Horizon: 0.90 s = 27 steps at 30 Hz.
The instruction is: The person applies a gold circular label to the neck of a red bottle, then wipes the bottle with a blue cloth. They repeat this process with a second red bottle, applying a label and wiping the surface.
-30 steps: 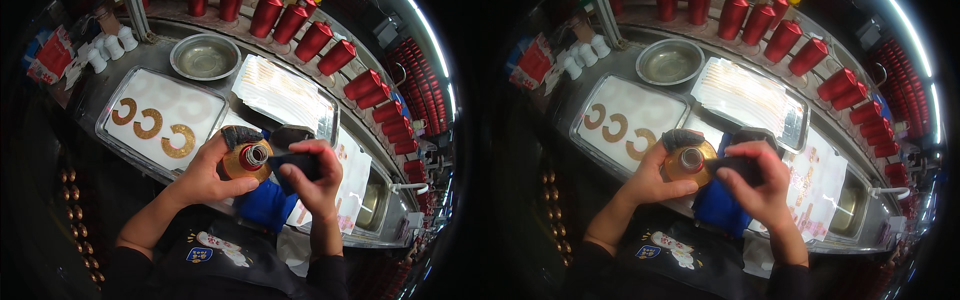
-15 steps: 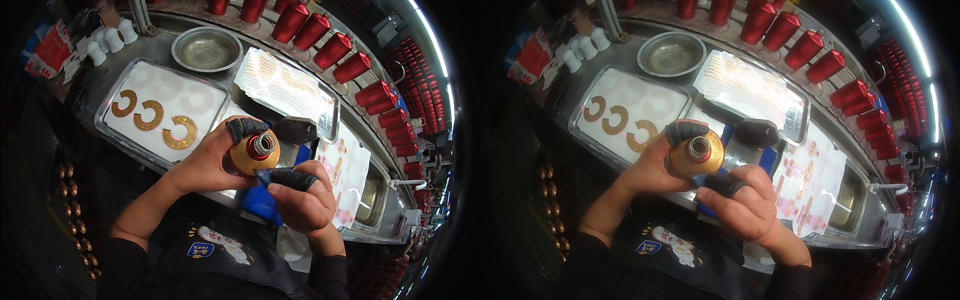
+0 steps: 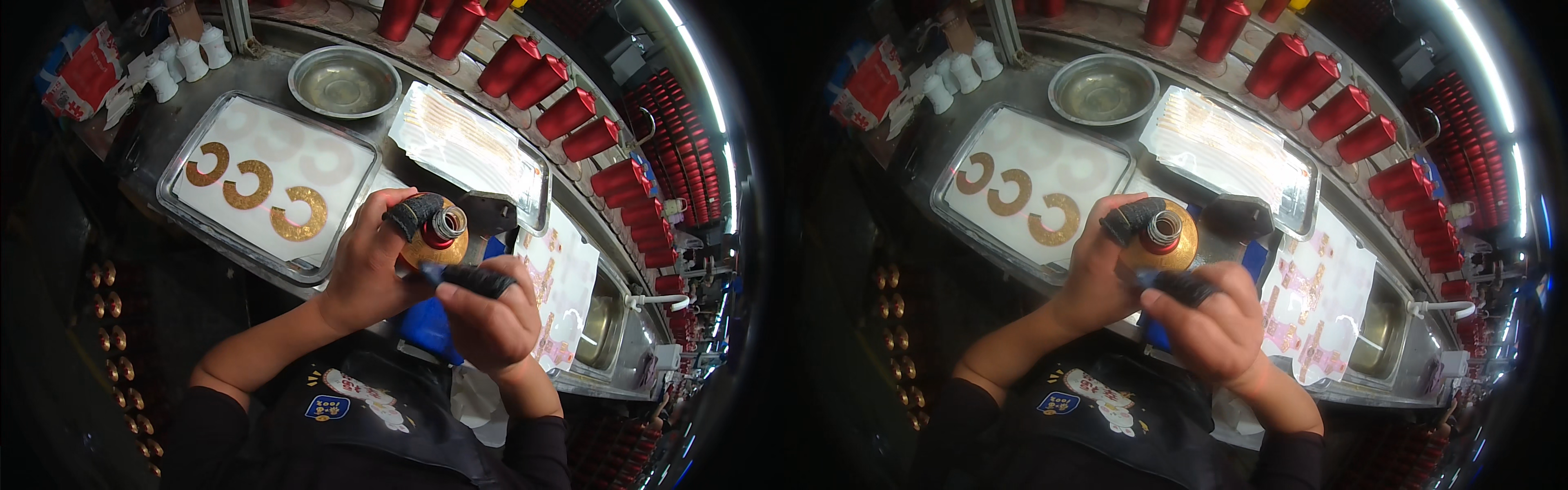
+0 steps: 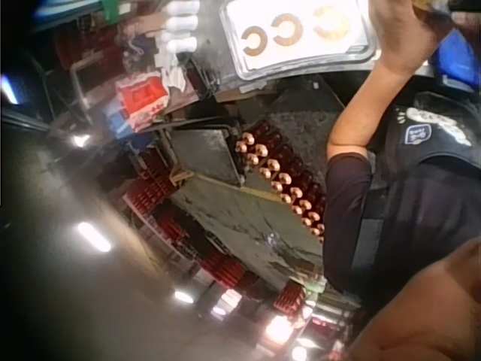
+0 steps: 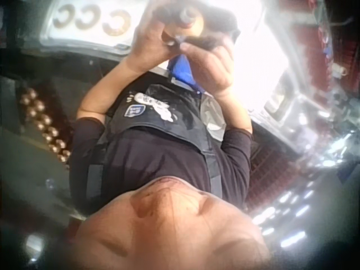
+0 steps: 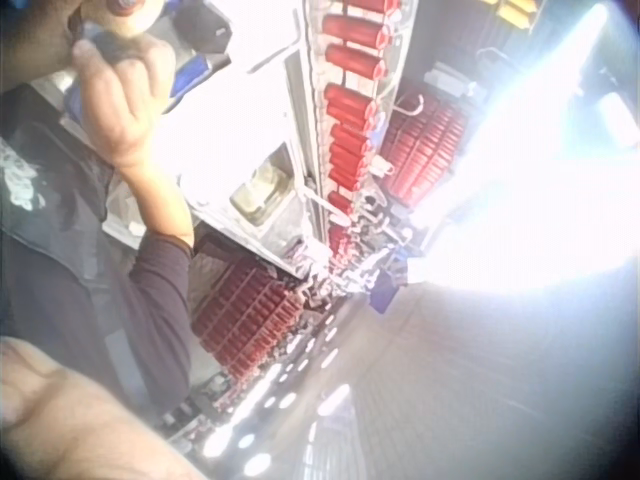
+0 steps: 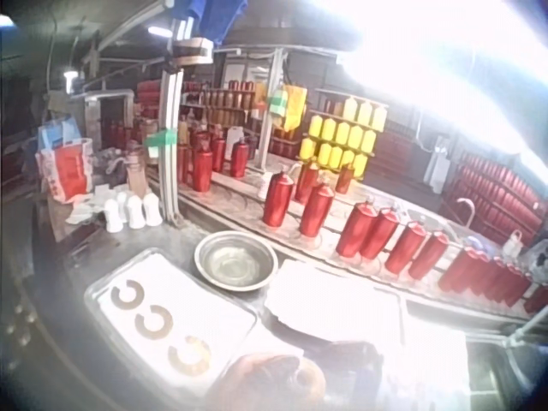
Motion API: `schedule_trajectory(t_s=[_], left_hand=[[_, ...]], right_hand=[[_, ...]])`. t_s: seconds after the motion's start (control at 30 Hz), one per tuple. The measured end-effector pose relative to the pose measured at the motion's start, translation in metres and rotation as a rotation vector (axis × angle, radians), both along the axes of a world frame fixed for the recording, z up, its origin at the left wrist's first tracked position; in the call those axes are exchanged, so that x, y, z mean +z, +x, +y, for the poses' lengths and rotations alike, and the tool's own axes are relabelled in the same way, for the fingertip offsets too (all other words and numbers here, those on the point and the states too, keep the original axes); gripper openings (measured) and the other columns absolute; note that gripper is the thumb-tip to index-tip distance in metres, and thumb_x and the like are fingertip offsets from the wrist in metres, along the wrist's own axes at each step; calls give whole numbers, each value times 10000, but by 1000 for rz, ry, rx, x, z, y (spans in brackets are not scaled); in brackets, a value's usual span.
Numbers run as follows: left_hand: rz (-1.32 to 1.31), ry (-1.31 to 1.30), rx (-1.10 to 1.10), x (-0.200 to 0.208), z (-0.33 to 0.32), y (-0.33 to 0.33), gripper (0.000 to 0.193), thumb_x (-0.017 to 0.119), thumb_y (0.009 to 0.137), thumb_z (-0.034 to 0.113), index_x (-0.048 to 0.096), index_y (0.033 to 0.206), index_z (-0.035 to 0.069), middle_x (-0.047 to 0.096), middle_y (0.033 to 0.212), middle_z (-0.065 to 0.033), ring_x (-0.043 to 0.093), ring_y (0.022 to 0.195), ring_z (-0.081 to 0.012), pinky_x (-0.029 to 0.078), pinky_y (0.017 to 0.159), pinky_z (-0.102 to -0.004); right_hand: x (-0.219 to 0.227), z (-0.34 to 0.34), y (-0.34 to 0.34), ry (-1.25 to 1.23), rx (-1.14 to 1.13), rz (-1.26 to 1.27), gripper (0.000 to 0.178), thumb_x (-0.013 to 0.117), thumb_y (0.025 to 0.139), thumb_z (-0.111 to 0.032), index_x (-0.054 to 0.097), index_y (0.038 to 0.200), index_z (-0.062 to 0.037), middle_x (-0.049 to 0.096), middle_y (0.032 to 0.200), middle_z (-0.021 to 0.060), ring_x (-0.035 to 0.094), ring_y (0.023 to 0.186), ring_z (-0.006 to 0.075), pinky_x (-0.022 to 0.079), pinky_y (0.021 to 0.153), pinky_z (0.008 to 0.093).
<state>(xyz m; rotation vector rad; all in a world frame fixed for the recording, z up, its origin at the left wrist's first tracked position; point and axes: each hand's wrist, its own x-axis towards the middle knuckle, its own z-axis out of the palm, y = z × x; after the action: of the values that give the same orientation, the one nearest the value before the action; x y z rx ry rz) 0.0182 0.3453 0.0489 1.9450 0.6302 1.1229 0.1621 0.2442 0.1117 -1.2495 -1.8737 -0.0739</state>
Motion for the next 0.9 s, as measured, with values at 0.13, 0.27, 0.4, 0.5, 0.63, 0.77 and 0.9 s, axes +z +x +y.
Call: schedule_trajectory(t_s=[0.13,0.27,0.4,0.5,0.63,0.77,0.9], left_hand=[[16,-13,66,-4,-3,4,723,918,664,335,592,1260,86,539,1219,-142,590,1113,-362,505,928,-433],[46,103,186,-9,-10,8,777,925,654,387,574,1279,88,518,1229,-140,572,1127,-365,499,926,-442],[80,32,85,-6,2,0,961,938,626,405,469,1396,74,420,1401,-188,478,1284,-388,434,1054,-456],[23,-60,-205,2,29,-13,965,918,639,307,432,1441,80,374,1488,-219,441,1359,-403,409,1109,-442],[65,-106,-378,10,39,-14,841,891,650,220,502,1387,111,472,1402,-204,538,1250,-418,488,1019,-430],[133,155,-29,6,10,-7,807,887,645,204,520,1358,113,495,1351,-192,553,1190,-443,498,988,-451],[-29,-118,-97,-3,15,-7,830,907,650,278,517,1359,90,502,1338,-190,563,1169,-419,484,980,-465]], right_hand=[[-1,3,0,-11,-4,-45,312,743,670,-3,772,976,-61,654,832,66,622,805,273,525,682,383],[4,5,-3,-23,-97,-91,342,735,674,16,774,1006,-56,650,834,64,632,815,278,529,670,362],[12,5,0,-31,-37,24,298,787,692,51,766,970,-52,668,838,86,643,772,268,531,673,353],[12,8,6,1,-211,12,319,804,668,89,756,946,-61,688,834,103,635,727,277,529,667,346],[4,13,6,11,-125,40,339,796,656,97,757,949,-68,682,826,100,633,728,278,522,650,341],[1,12,1,21,-124,49,332,790,658,98,757,944,-68,673,818,94,631,729,277,518,640,336],[5,11,-2,-8,-164,67,328,791,666,83,760,958,-65,657,811,86,629,729,275,524,643,339]])
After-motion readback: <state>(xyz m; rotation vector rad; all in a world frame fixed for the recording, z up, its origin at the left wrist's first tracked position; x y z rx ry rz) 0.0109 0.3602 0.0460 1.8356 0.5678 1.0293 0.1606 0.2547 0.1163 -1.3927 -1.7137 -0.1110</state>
